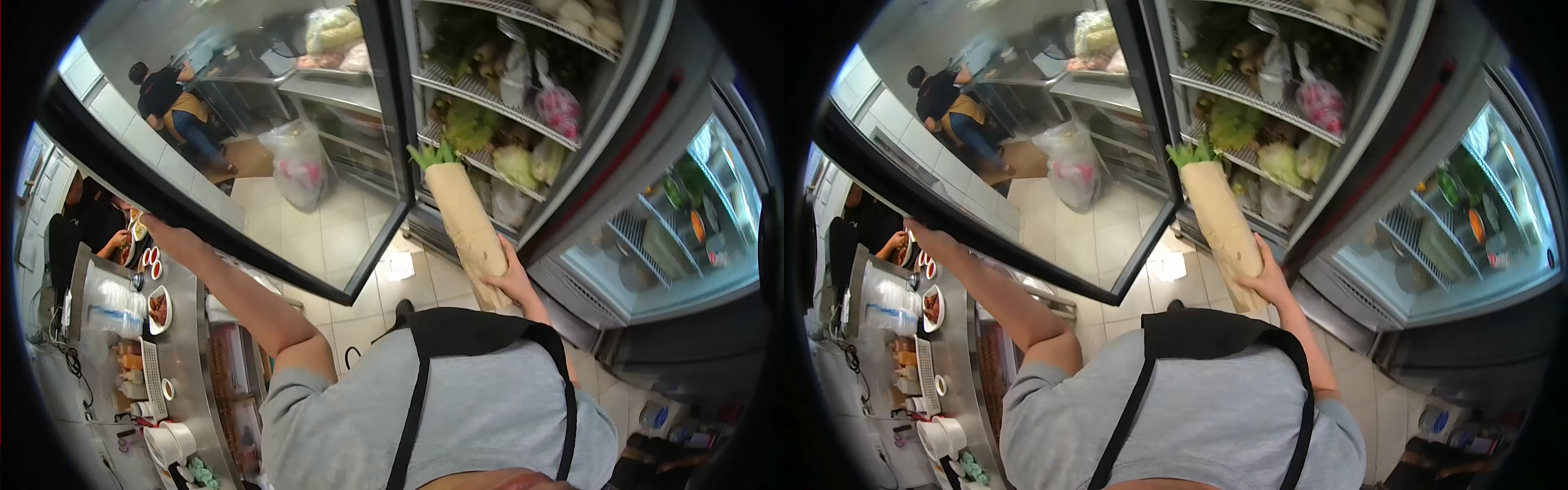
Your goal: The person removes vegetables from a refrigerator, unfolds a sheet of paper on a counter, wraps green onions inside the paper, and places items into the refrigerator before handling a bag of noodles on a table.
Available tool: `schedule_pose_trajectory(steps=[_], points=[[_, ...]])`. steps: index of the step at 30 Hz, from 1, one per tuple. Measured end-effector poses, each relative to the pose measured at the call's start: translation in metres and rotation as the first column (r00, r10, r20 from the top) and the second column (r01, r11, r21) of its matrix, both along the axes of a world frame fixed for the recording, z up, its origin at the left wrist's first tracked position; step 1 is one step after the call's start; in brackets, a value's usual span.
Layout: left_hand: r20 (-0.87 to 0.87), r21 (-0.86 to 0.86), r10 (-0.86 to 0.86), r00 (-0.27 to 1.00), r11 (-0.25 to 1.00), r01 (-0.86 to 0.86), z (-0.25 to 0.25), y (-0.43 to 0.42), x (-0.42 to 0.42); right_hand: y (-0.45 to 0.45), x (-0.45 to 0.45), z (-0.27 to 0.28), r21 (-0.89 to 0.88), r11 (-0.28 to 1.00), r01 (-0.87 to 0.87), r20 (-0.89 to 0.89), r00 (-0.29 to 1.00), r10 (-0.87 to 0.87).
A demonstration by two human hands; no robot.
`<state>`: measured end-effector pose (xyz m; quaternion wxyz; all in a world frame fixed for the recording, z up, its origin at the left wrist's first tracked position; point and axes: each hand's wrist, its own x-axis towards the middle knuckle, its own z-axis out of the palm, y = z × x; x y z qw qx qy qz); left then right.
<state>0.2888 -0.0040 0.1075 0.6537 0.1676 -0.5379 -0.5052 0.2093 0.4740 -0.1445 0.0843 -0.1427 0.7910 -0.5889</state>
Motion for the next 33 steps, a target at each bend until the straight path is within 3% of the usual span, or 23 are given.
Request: schedule_pose_trajectory(steps=[2, 6, 7, 13, 16, 17, 18, 21, 24, 25, 27, 28, 29, 31, 32, 33], points=[[0.043, -0.064, 0.082, 0.996, 0.995, -0.079, 0.001, -0.015, -0.009, -0.035, -0.045, 0.001, -0.193, 0.980, 0.042, 0.066, 0.997, -0.030], [0.007, 0.039, 0.013, 1.000, 0.999, -0.013, 0.009, -0.029, -0.023, -0.105, -0.124, 0.015, -0.433, 0.879, 0.200, 0.205, 0.971, -0.120], [0.006, -0.076, 0.075, 0.997, 0.994, -0.074, 0.006, -0.037, -0.026, -0.119, -0.149, 0.019, -0.486, 0.840, 0.241, 0.236, 0.962, -0.140], [0.059, -0.062, 0.222, 0.973, 0.974, -0.218, 0.000, -0.051, -0.042, -0.172, -0.272, 0.045, -0.556, 0.779, 0.290, 0.189, 0.957, -0.222], [0.093, -0.037, 0.286, 0.954, 0.958, -0.283, 0.002, -0.051, -0.053, -0.179, -0.347, 0.037, -0.485, 0.767, 0.419, 0.250, 0.907, -0.338], [0.113, -0.031, 0.314, 0.943, 0.950, -0.312, 0.004, -0.048, -0.057, -0.182, -0.373, 0.042, -0.244, 0.802, 0.545, 0.344, 0.822, -0.454], [0.135, -0.025, 0.345, 0.929, 0.938, -0.345, 0.007, -0.045, -0.060, -0.182, -0.395, 0.043, -0.138, 0.802, 0.582, 0.346, 0.787, -0.511], [0.185, 0.009, 0.424, 0.887, 0.902, -0.433, 0.013, -0.040, -0.059, -0.175, -0.441, 0.031, -0.007, 0.789, 0.614, 0.259, 0.763, -0.592], [-0.006, 0.015, 0.349, 0.937, 0.937, -0.348, -0.007, -0.077, -0.041, -0.173, -0.471, 0.012, 0.105, 0.766, 0.634, 0.135, 0.754, -0.643], [0.088, -0.049, 0.419, 0.904, 0.908, -0.416, -0.012, -0.080, -0.035, -0.171, -0.478, 0.006, 0.140, 0.755, 0.640, 0.097, 0.750, -0.654], [0.002, 0.051, 0.447, 0.895, 0.893, -0.447, -0.005, -0.071, -0.044, -0.168, -0.489, -0.001, 0.213, 0.738, 0.640, 0.023, 0.752, -0.659], [0.055, 0.066, 0.480, 0.876, 0.873, -0.482, -0.006, -0.074, -0.041, -0.167, -0.494, -0.005, 0.245, 0.729, 0.640, -0.007, 0.753, -0.658], [-0.033, 0.096, 0.449, 0.893, 0.891, -0.444, -0.011, -0.083, -0.034, -0.166, -0.495, -0.011, 0.279, 0.718, 0.638, -0.043, 0.755, -0.655], [0.061, 0.049, 0.365, 0.929, 0.928, -0.368, -0.027, -0.101, -0.013, -0.168, -0.495, -0.022, 0.338, 0.693, 0.637, -0.109, 0.757, -0.644], [-0.007, 0.126, 0.288, 0.958, 0.950, -0.284, -0.023, -0.097, -0.015, -0.165, -0.501, -0.026, 0.362, 0.682, 0.635, -0.122, 0.758, -0.641], [0.031, 0.104, 0.316, 0.948, 0.943, -0.317, -0.021, -0.095, -0.020, -0.159, -0.506, -0.029, 0.386, 0.674, 0.629, -0.125, 0.760, -0.638]])
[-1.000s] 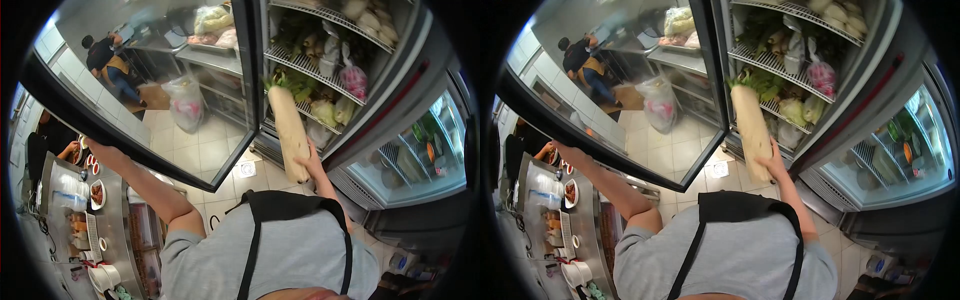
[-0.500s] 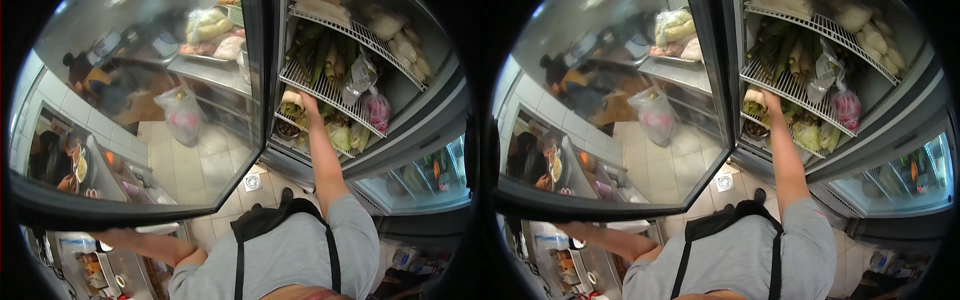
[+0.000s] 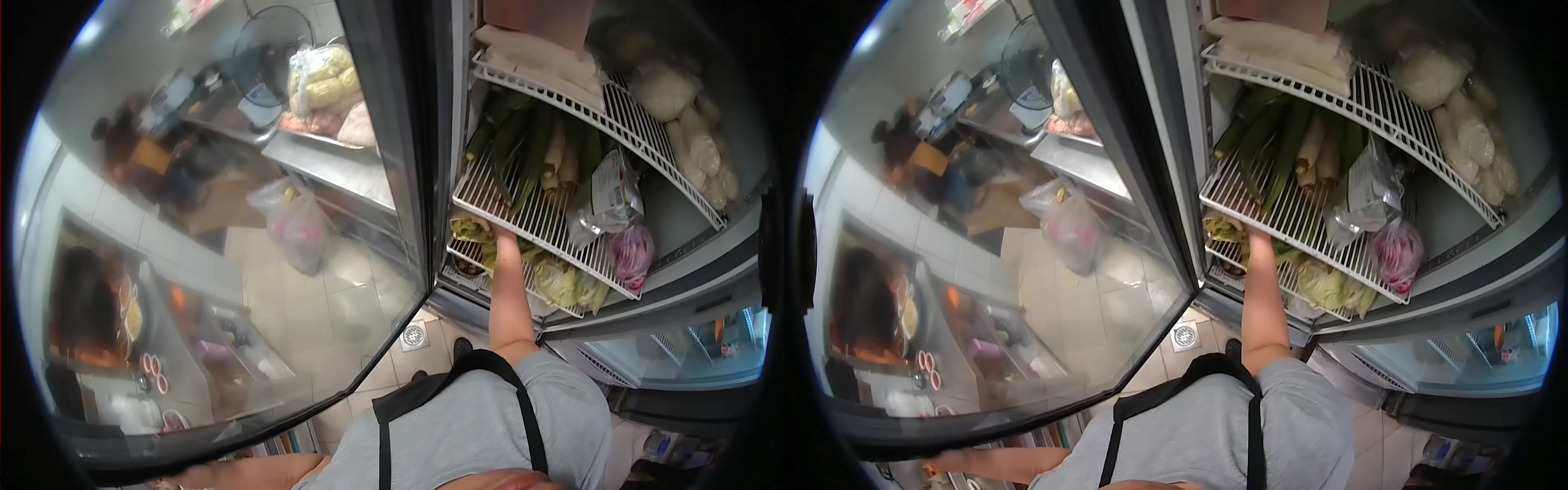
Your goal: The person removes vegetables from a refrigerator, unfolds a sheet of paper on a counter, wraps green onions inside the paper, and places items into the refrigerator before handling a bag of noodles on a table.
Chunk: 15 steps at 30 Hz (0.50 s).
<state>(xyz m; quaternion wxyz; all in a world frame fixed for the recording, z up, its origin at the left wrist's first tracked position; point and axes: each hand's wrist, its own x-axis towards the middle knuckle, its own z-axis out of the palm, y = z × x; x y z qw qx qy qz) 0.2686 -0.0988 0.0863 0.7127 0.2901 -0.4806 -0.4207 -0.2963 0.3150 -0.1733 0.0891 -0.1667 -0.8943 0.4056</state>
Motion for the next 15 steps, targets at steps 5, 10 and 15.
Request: schedule_pose_trajectory(steps=[5, 10, 15], points=[[0.080, -0.011, 0.085, 0.993, 0.996, -0.084, 0.006, 0.010, -0.026, 0.021, -0.015, -0.017, 0.091, 0.996, -0.014, 0.066, 0.998, 0.008], [0.100, -0.022, 0.109, 0.989, 0.994, -0.107, 0.006, 0.016, -0.040, 0.007, -0.019, -0.028, 0.163, 0.986, -0.026, 0.060, 0.998, 0.016], [0.112, -0.030, 0.086, 0.990, 0.996, -0.083, 0.010, 0.015, -0.045, -0.002, -0.018, -0.020, 0.224, 0.973, -0.054, 0.033, 0.998, 0.048]])
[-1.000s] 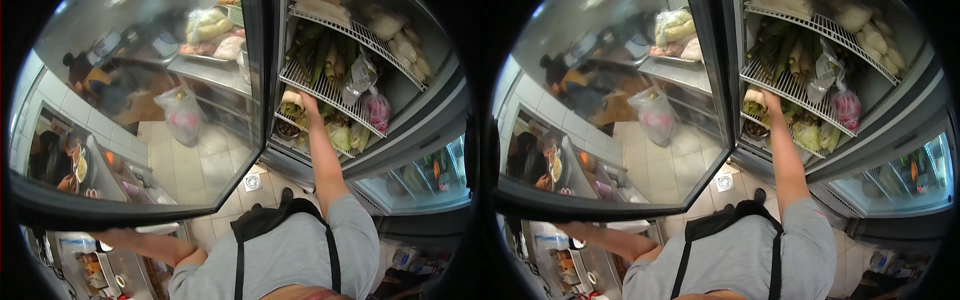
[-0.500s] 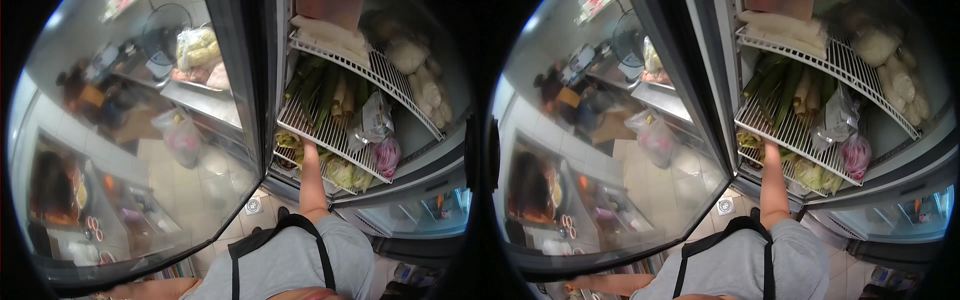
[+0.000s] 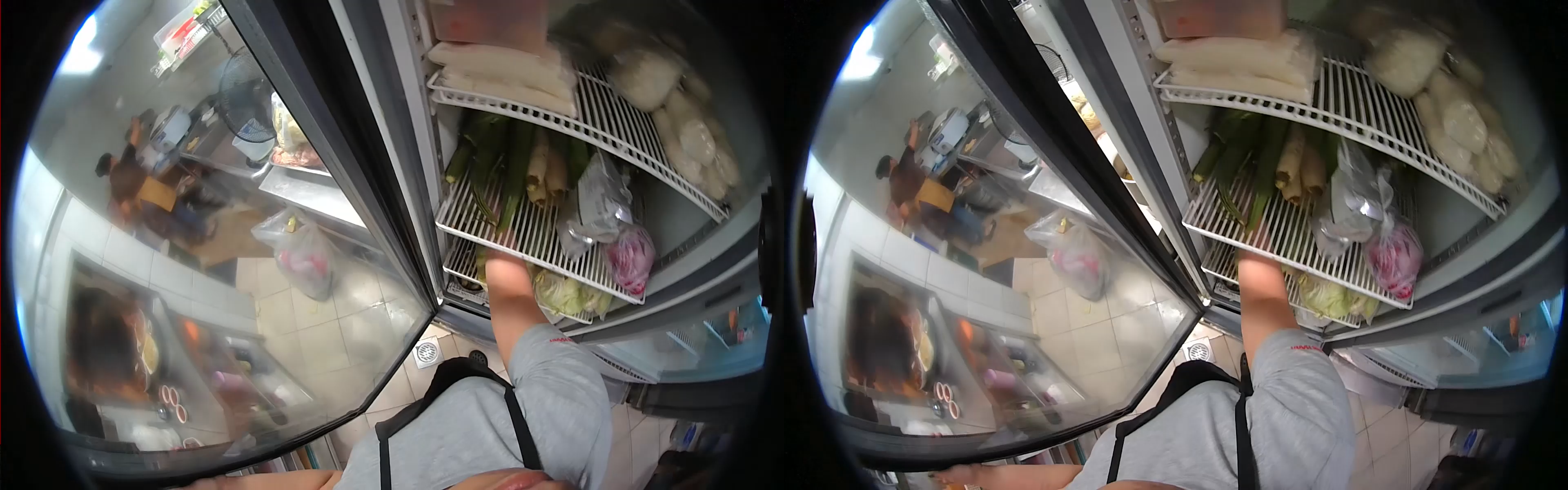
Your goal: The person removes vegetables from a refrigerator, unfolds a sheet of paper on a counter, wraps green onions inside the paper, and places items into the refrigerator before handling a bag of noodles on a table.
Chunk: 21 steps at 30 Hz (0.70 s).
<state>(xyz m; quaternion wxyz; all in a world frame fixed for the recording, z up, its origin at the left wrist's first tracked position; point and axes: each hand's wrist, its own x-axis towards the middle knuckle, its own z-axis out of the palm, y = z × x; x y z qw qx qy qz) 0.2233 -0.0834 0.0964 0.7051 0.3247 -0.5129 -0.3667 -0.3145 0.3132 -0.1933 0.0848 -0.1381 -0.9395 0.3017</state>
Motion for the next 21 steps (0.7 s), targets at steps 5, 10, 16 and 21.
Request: schedule_pose_trajectory(steps=[5, 10, 16, 21], points=[[-0.031, -0.007, -0.058, 0.998, 0.998, 0.058, 0.006, 0.003, 0.003, -0.013, 0.012, 0.008, 0.064, 0.997, -0.036, -0.028, 0.999, 0.038], [-0.055, 0.005, -0.131, 0.990, 0.991, 0.132, 0.009, 0.005, 0.007, -0.025, 0.020, 0.015, 0.149, 0.986, -0.071, -0.053, 0.995, 0.080], [-0.033, -0.123, -0.283, 0.958, 0.953, 0.277, 0.009, 0.003, 0.022, -0.054, 0.080, 0.034, 0.414, 0.906, -0.086, -0.473, 0.830, 0.295], [-0.183, -0.053, -0.315, 0.932, 0.949, 0.310, 0.009, 0.040, 0.035, -0.075, 0.251, 0.013, 0.175, 0.866, -0.468, -0.315, 0.807, 0.500]])
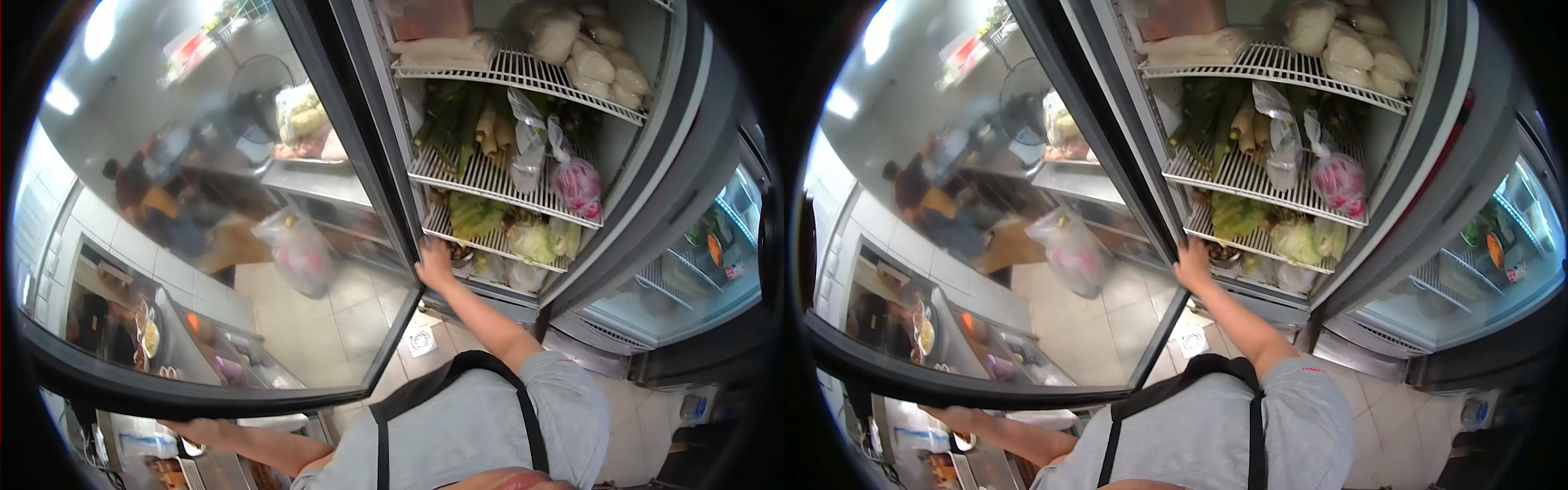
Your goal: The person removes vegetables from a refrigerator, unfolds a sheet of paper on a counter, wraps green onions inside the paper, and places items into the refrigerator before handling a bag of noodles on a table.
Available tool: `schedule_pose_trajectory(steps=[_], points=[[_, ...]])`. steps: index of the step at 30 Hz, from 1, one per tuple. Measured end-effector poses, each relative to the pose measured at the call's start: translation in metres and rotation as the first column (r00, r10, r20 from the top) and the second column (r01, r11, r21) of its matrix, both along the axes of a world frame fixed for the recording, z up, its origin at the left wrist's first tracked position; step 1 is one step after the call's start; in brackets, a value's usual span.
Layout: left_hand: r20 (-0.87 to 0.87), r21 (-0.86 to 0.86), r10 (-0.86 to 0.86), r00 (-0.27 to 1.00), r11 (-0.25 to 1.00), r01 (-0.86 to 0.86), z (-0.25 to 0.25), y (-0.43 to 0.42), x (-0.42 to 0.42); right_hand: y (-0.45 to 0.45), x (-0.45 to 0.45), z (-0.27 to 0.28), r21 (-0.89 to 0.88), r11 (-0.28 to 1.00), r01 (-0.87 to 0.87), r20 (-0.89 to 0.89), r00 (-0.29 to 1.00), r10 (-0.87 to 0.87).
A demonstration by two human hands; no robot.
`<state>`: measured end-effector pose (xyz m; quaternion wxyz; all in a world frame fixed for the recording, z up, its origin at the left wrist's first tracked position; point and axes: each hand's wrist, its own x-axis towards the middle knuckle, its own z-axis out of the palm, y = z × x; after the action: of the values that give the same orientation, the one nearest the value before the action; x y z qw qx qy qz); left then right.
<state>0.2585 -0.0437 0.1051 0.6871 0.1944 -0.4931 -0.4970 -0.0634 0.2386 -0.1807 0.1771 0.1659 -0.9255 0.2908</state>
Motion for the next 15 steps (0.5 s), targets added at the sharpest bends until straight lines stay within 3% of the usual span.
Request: schedule_pose_trajectory(steps=[2, 3, 4, 5, 6, 7, 9, 10, 11, 12, 15], points=[[-0.081, 0.032, 0.033, 0.996, 0.999, -0.031, 0.005, 0.031, -0.002, 0.002, 0.026, 0.002, -0.075, 0.941, -0.331, -0.020, 0.943, 0.331], [-0.006, -0.080, 0.033, 0.999, 0.996, -0.034, -0.004, 0.028, 0.005, 0.001, 0.025, 0.038, -0.123, 0.859, -0.497, -0.132, 0.866, 0.482], [0.309, -0.155, 0.363, 0.879, 0.931, -0.330, -0.018, 0.005, 0.028, 0.000, 0.013, 0.080, -0.051, 0.835, -0.548, -0.270, 0.812, 0.517], [0.299, -0.100, 0.381, 0.875, 0.924, -0.369, -0.016, 0.018, 0.032, 0.003, -0.006, 0.127, 0.095, 0.805, -0.586, -0.624, 0.595, 0.507], [0.288, -0.044, 0.400, 0.870, 0.913, -0.405, -0.010, 0.039, 0.027, 0.019, -0.003, 0.204, 0.038, 0.824, -0.566, -0.576, 0.661, 0.481], [0.307, 0.005, 0.399, 0.864, 0.907, -0.421, 0.006, 0.076, 0.020, 0.032, -0.015, 0.262, 0.070, 0.848, -0.525, -0.618, 0.644, 0.450], [0.279, -0.096, 0.395, 0.875, 0.918, -0.384, -0.008, 0.071, 0.030, 0.046, -0.042, 0.350, -0.214, 0.829, -0.517, -0.774, 0.607, 0.179], [0.260, -0.120, 0.408, 0.875, 0.913, -0.390, -0.008, 0.076, 0.031, 0.057, -0.077, 0.389, -0.028, 0.960, -0.279, -0.891, 0.443, 0.103], [0.256, -0.146, 0.394, 0.883, 0.919, -0.367, -0.007, 0.083, 0.033, 0.065, -0.112, 0.421, 0.068, 0.998, -0.019, -0.914, 0.400, 0.069], [0.260, -0.172, 0.380, 0.887, 0.923, -0.345, -0.008, 0.089, 0.035, 0.072, -0.123, 0.447, 0.135, 0.983, 0.128, -0.771, 0.636, 0.022], [0.232, -0.248, 0.378, 0.896, 0.914, -0.321, -0.013, 0.097, 0.041, 0.091, -0.208, 0.457, 0.135, 0.991, 0.003, -0.737, 0.669, 0.098]])
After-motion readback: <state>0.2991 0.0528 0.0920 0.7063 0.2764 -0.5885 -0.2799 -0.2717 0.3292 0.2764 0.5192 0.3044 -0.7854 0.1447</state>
